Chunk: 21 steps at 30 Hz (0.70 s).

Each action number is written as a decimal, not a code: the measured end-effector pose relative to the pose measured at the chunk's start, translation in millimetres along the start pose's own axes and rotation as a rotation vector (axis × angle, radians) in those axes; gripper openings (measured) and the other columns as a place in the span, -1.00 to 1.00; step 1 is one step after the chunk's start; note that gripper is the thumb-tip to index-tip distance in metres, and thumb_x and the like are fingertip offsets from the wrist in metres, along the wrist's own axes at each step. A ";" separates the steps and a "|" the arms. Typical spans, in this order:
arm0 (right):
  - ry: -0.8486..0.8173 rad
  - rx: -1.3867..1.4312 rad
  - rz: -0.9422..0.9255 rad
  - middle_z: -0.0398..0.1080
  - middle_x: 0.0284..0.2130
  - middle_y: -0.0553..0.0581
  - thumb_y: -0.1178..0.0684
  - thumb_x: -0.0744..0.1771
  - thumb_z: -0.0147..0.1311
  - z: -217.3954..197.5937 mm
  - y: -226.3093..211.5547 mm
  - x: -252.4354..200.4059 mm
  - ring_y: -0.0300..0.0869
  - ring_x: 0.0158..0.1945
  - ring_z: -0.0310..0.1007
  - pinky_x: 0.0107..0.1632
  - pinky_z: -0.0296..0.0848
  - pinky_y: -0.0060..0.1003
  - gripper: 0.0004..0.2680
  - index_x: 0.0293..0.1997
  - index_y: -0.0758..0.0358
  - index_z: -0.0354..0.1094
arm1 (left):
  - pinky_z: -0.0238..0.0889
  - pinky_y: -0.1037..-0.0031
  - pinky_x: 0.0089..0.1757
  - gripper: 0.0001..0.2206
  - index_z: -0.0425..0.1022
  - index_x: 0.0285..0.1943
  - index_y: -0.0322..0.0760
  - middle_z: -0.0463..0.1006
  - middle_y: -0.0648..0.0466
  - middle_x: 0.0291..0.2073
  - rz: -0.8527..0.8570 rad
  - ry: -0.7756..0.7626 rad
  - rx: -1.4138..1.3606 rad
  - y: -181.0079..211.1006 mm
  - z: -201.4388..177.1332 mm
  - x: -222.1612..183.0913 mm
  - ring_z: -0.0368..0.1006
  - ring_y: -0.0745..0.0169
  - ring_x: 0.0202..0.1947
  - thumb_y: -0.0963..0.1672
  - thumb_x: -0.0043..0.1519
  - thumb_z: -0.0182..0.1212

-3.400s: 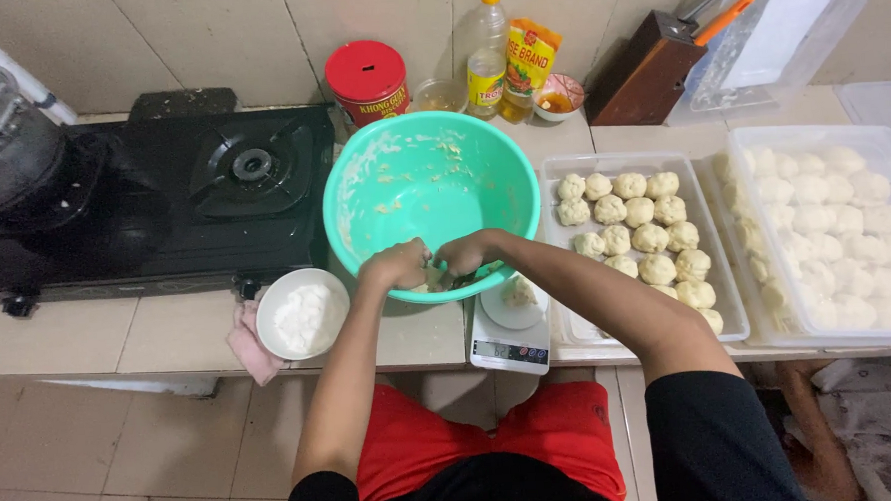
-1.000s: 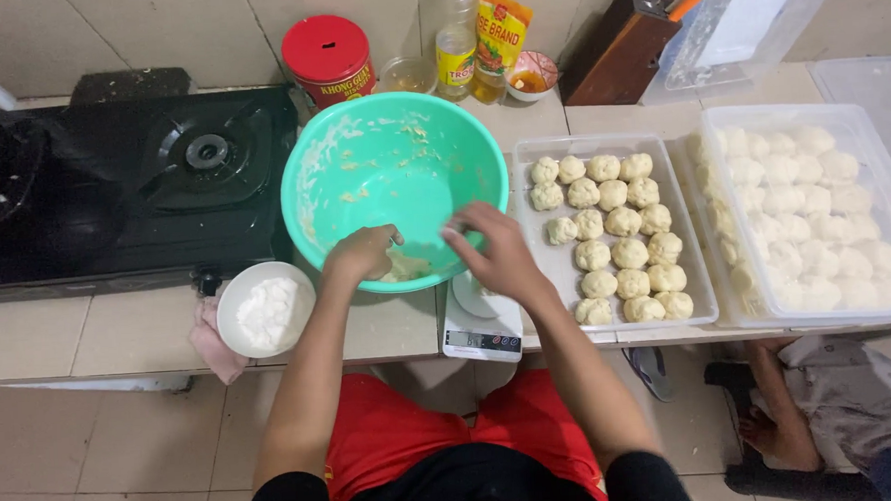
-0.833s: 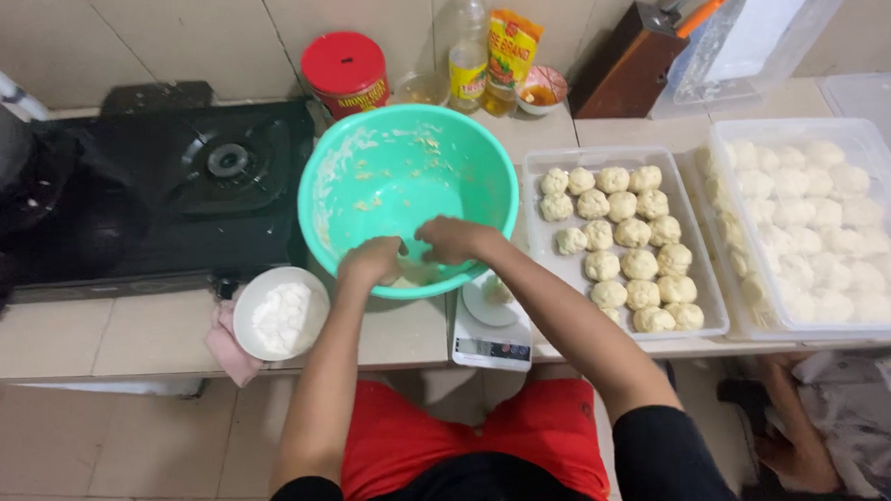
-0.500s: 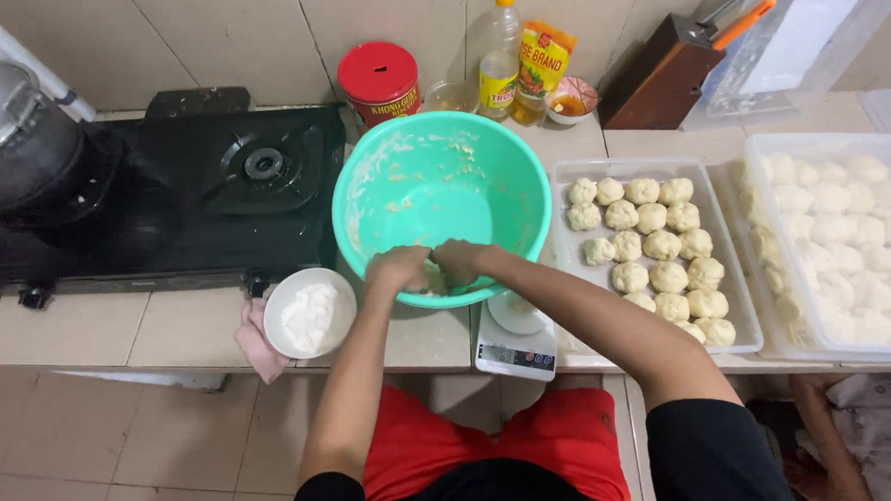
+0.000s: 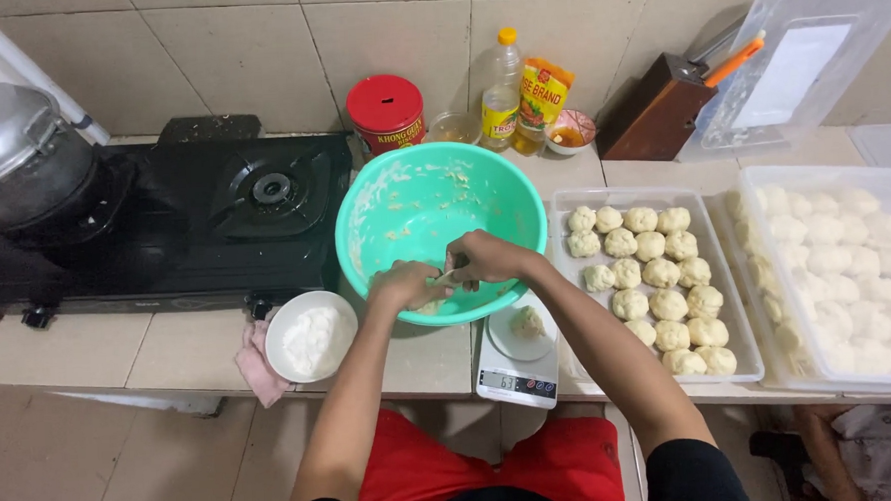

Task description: Portioning dough from a bowl, shaping it into balls, weighing them on a scale for consistency, and placing them in a tray.

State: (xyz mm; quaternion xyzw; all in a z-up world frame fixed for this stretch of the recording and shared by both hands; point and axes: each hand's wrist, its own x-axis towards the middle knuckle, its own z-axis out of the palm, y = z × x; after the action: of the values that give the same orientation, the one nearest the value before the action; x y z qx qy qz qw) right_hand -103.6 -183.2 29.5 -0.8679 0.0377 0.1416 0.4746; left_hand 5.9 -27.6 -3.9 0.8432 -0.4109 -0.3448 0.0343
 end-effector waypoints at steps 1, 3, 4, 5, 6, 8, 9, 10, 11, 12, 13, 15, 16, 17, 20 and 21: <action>0.002 0.003 0.001 0.53 -0.31 0.47 0.26 0.33 0.10 -1.9 8.1 0.8 0.06 -0.32 0.62 -0.26 0.67 -0.10 -0.88 -0.14 0.59 0.43 | -0.12 -0.37 0.32 -0.41 0.33 0.50 -0.04 0.39 -0.06 0.39 0.001 -0.002 0.002 -5.3 4.7 9.3 0.06 -0.28 0.48 0.17 0.34 -0.01; 0.027 0.086 -0.051 0.53 -0.52 0.26 0.23 0.30 0.16 -6.5 23.4 2.4 -0.11 -0.49 0.57 -0.36 0.58 -0.19 -0.95 -0.29 0.42 0.45 | -0.05 -0.37 0.27 -0.41 0.38 0.45 0.15 0.40 0.04 0.38 -0.016 0.011 0.043 -15.5 12.5 28.2 0.10 -0.23 0.45 0.24 0.28 0.03; 0.032 0.085 -0.052 0.53 -0.52 0.26 0.23 0.30 0.16 -9.6 25.8 -2.1 -0.11 -0.49 0.57 -0.36 0.58 -0.19 -0.95 -0.29 0.42 0.45 | -0.05 -0.37 0.27 -0.41 0.38 0.45 0.15 0.40 0.04 0.38 -0.013 0.014 0.047 -12.4 9.4 24.4 0.10 -0.23 0.45 0.24 0.28 0.03; 0.049 0.194 -0.079 0.52 -0.51 0.31 0.27 0.27 0.16 -12.6 28.2 -6.5 -0.09 -0.49 0.56 -0.36 0.60 -0.18 -0.96 -0.30 0.44 0.46 | -0.08 -0.37 0.28 -0.42 0.38 0.45 0.12 0.38 0.01 0.39 -0.013 0.006 0.022 -9.6 6.3 20.4 0.08 -0.25 0.46 0.22 0.29 0.05; 0.063 0.306 -0.104 0.51 -0.50 0.35 0.31 0.24 0.16 -13.7 30.7 -11.1 -0.07 -0.49 0.56 -0.36 0.62 -0.17 -0.95 -0.31 0.46 0.46 | -0.10 -0.38 0.29 -0.43 0.39 0.46 0.08 0.37 -0.01 0.40 -0.015 -0.006 -0.004 -7.5 4.9 15.3 0.06 -0.27 0.46 0.20 0.30 0.06; 0.149 0.425 -0.200 0.50 -0.48 0.32 0.30 0.26 0.16 -25.0 32.2 -31.4 -0.07 -0.47 0.55 -0.33 0.61 -0.14 -0.93 -0.25 0.45 0.47 | -0.10 -0.37 0.28 -0.44 0.39 0.45 0.10 0.38 -0.01 0.38 -0.034 -0.002 0.056 -23.7 18.5 37.6 0.07 -0.26 0.45 0.19 0.29 0.07; 0.234 0.542 -0.294 0.49 -0.46 0.30 0.30 0.27 0.15 -30.3 33.3 -41.5 -0.06 -0.45 0.55 -0.30 0.60 -0.12 -0.91 -0.20 0.45 0.47 | -0.09 -0.36 0.27 -0.44 0.38 0.45 0.11 0.40 0.00 0.37 -0.054 0.004 0.113 -32.0 25.9 49.1 0.08 -0.25 0.44 0.19 0.29 0.08; 0.230 0.543 -0.289 0.49 -0.46 0.30 0.30 0.27 0.15 -33.5 19.0 -64.0 -0.06 -0.45 0.55 -0.30 0.60 -0.12 -0.91 -0.20 0.45 0.47 | -0.09 -0.36 0.27 -0.44 0.38 0.45 0.11 0.40 0.00 0.37 -0.054 -0.001 0.108 -27.0 21.5 45.0 0.08 -0.25 0.44 0.19 0.29 0.08; 0.290 0.484 -0.277 0.54 -0.38 0.33 0.26 0.31 0.15 -36.8 4.6 -86.1 -0.07 -0.35 0.55 -0.17 0.58 -0.08 -0.86 -0.08 0.47 0.46 | -0.09 -0.36 0.28 -0.45 0.37 0.47 0.08 0.37 -0.01 0.39 -0.028 -0.003 0.093 -22.3 17.2 41.0 0.07 -0.26 0.46 0.17 0.31 0.04; 0.348 0.424 -0.262 0.58 -0.30 0.37 0.23 0.34 0.15 -39.9 -9.5 -109.0 -0.07 -0.26 0.55 -0.04 0.57 -0.04 -0.81 0.03 0.48 0.45 | -0.09 -0.35 0.29 -0.46 0.35 0.48 0.05 0.35 -0.02 0.42 -0.001 -0.008 0.075 -16.9 14.5 37.2 0.06 -0.27 0.47 0.14 0.34 0.00; 0.343 0.425 -0.253 0.58 -0.30 0.37 0.23 0.34 0.15 -30.8 -4.5 -122.4 -0.07 -0.26 0.55 -0.04 0.57 -0.04 -0.81 0.03 0.48 0.45 | -0.09 -0.35 0.29 -0.46 0.35 0.48 0.05 0.35 -0.02 0.42 0.000 -0.015 0.067 -18.9 17.2 34.7 0.06 -0.27 0.47 0.14 0.34 0.00; 0.503 0.272 -0.352 0.59 -0.39 0.25 0.20 0.38 0.09 -16.7 5.3 -149.8 -0.13 -0.24 0.51 -0.02 0.54 -0.11 -0.89 -0.11 0.36 0.57 | 0.02 -0.34 0.23 -0.51 0.45 0.37 0.15 0.42 -0.03 0.33 0.019 0.019 0.039 -19.4 15.3 35.1 0.17 -0.25 0.41 0.18 0.28 0.11; 0.507 0.272 -0.341 0.59 -0.39 0.25 0.20 0.38 0.09 -5.5 16.9 -155.0 -0.13 -0.24 0.51 -0.02 0.54 -0.11 -0.89 -0.11 0.36 0.57 | 0.02 -0.34 0.23 -0.51 0.45 0.37 0.15 0.42 -0.03 0.33 0.026 0.011 0.038 -24.9 19.4 43.8 0.17 -0.25 0.41 0.18 0.28 0.11; 0.597 0.310 -0.324 0.59 -0.42 0.23 0.24 0.34 0.16 5.7 29.0 -160.3 -0.15 -0.28 0.51 -0.08 0.55 -0.16 -0.91 -0.13 0.40 0.56 | 0.04 -0.34 0.22 -0.48 0.41 0.40 0.15 0.42 -0.04 0.33 0.011 0.028 0.056 -30.2 23.9 52.9 0.18 -0.25 0.41 0.19 0.27 0.12; 0.775 0.338 -0.281 0.59 -0.42 0.20 0.25 0.26 0.32 41.9 56.9 -165.7 -0.17 -0.35 0.50 -0.20 0.54 -0.24 -0.89 -0.18 0.39 0.54 | 0.06 -0.35 0.20 -0.45 0.36 0.44 0.14 0.43 -0.05 0.32 0.003 0.041 0.076 -32.0 31.6 56.0 0.19 -0.25 0.40 0.19 0.27 0.12; 0.866 0.321 -0.278 0.59 -0.39 0.19 0.24 0.21 0.41 52.8 64.3 -164.6 -0.16 -0.38 0.50 -0.26 0.52 -0.27 -0.84 -0.21 0.36 0.53 | 0.07 -0.35 0.20 -0.46 0.36 0.44 0.13 0.44 -0.06 0.31 0.006 0.057 0.085 -30.1 29.5 53.9 0.20 -0.26 0.40 0.17 0.28 0.12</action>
State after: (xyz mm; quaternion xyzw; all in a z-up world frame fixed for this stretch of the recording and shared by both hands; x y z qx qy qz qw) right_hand -285.1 -185.7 -3.3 -0.7597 0.1370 -0.3050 0.5577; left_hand 31.0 -39.7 -66.4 0.8523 -0.4264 -0.3027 0.0114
